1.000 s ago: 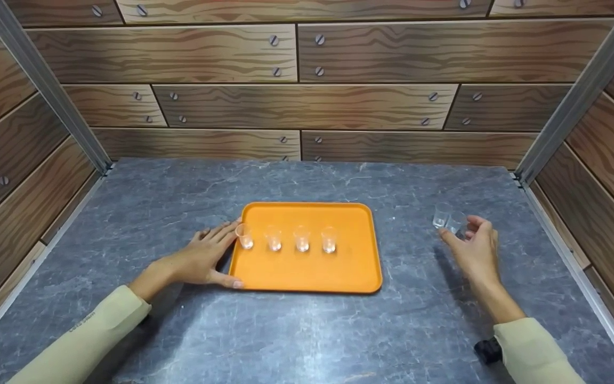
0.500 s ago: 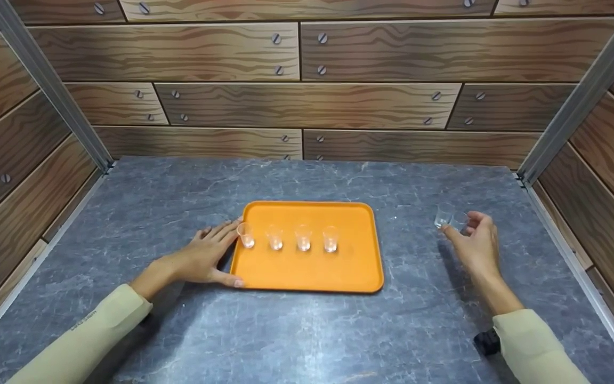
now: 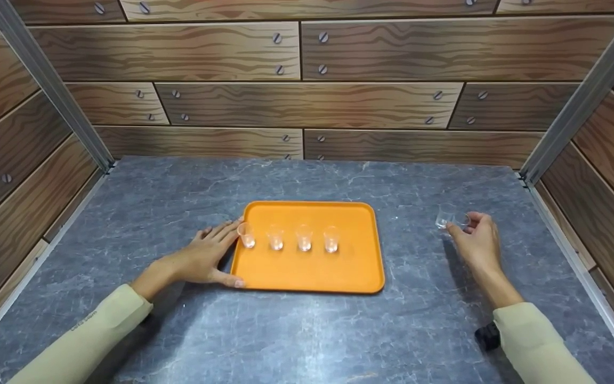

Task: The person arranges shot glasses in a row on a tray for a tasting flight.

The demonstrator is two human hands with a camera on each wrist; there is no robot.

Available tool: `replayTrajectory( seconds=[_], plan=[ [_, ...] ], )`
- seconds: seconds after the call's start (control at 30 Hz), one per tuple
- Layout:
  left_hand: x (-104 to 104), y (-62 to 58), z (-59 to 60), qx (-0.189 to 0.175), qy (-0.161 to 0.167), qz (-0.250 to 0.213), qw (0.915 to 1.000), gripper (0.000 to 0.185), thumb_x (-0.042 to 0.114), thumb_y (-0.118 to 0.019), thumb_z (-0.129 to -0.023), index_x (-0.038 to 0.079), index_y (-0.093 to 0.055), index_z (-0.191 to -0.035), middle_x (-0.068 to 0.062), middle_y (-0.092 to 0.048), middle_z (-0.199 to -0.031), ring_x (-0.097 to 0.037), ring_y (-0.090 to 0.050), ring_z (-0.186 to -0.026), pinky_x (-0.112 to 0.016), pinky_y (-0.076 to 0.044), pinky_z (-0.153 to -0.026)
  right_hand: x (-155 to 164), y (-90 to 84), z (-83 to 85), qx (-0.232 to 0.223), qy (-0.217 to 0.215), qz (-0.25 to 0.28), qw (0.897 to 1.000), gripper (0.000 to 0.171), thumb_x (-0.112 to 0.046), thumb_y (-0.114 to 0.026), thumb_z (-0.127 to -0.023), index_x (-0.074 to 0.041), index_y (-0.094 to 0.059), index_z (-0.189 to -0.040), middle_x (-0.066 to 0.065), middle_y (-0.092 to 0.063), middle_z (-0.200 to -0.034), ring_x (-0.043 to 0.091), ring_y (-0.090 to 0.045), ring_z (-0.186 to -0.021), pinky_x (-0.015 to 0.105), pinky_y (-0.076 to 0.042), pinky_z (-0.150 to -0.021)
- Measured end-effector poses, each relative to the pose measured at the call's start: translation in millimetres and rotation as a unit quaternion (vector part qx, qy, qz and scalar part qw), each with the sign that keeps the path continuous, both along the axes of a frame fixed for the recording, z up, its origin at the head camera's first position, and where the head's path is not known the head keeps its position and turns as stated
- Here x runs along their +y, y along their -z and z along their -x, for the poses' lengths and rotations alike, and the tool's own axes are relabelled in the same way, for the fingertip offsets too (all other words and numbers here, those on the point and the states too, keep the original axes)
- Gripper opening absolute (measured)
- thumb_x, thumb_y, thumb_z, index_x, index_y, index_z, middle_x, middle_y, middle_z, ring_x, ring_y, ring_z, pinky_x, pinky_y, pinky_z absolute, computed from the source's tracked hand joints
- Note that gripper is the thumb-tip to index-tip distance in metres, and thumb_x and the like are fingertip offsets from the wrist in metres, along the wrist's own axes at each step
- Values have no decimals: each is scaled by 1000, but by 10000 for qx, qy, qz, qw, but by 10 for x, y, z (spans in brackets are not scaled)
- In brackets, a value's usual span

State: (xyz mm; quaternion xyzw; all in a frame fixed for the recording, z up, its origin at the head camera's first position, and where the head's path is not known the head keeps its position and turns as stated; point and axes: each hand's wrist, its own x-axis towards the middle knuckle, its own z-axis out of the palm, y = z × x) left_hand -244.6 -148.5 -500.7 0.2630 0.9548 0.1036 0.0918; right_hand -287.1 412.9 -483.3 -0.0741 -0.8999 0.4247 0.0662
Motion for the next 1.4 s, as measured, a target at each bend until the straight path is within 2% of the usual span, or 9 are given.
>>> replayTrajectory(
  seconds=[0.1,0.33,0.57,0.73,0.9,1.07,1.17,1.3,1.4],
  plan=[
    [-5,-2,-3,25,1,18,10000,132,94,-55,-73,14,-8,-167,-7,-5,-174,-36,-15,-157,-71,-19,-116,1,1,18,13,40,-122,9999,64,-27,-62,-101,18,-41,-141,28,-51,-130,0,-43,-92,13,-38,-75],
    [-18,14,-15,132,31,9,9999,132,93,-55,-74,11,-10,-167,-8,-6,-174,-37,-16,-157,-71,-20,-115,10,-8,36,-41,35,-312,9995,62,-29,-62,-102,19,-45,-138,24,-53,-119,3,-44,-87,17,-38,-71],
    [-26,23,-8,66,27,-49,10000,131,93,-56,-74,13,-8,-167,-6,-5,-174,-36,-14,-157,-71,-19,-116,26,-11,18,-127,105,-336,9993,64,-31,-66,-98,18,-48,-136,18,-61,-112,-10,-45,-76,14,-41,-67],
    [-22,10,-10,13,52,-42,10000,132,93,-56,-73,13,-7,-167,-6,-4,-174,-35,-13,-158,-71,-20,-116,41,-6,12,-93,91,-431,9990,58,-28,-66,-98,19,-54,-130,4,-63,-96,-9,-45,-73,15,-41,-65],
    [-18,-12,-15,70,36,23,10000,132,94,-55,-73,13,-8,-167,-7,-5,-174,-36,-14,-157,-72,-20,-115,18,-8,-7,-20,14,-280,9996,46,-24,-68,-98,17,-60,-115,-8,-58,-83,-4,-47,-70,18,-42,-62],
    [-19,-17,-15,107,14,49,9999,133,94,-55,-73,13,-9,-167,-7,-5,-174,-37,-15,-157,-72,-21,-115,-8,-8,-33,32,-95,-148,9998,28,-22,-69,-97,5,-62,-95,-12,-54,-74,1,-48,-66,22,-43,-57],
    [-14,-9,-8,109,30,41,9999,132,94,-55,-73,13,-9,-167,-7,-5,-174,-38,-16,-157,-72,-21,-115,-20,-8,-61,50,-128,-222,9997,32,-24,-69,-97,7,-63,-99,-4,-58,-82,2,-48,-70,22,-43,-59],
    [-10,2,1,107,45,-6,9999,130,93,-56,-74,14,-10,-167,-7,-6,-174,-39,-16,-156,-72,-21,-115,-36,-10,-112,-132,-106,-219,9996,53,-33,-67,-98,14,-56,-119,21,-61,-110,2,-50,-83,18,-44,-64],
    [-11,9,-3,87,46,-20,9999,130,92,-56,-74,14,-10,-167,-7,-6,-174,-39,-16,-156,-72,-21,-115,-55,-16,-151,-247,-66,-130,9996,60,-39,-67,-99,12,-50,-127,25,-56,-123,2,-49,-88,16,-44,-66]
  ],
)
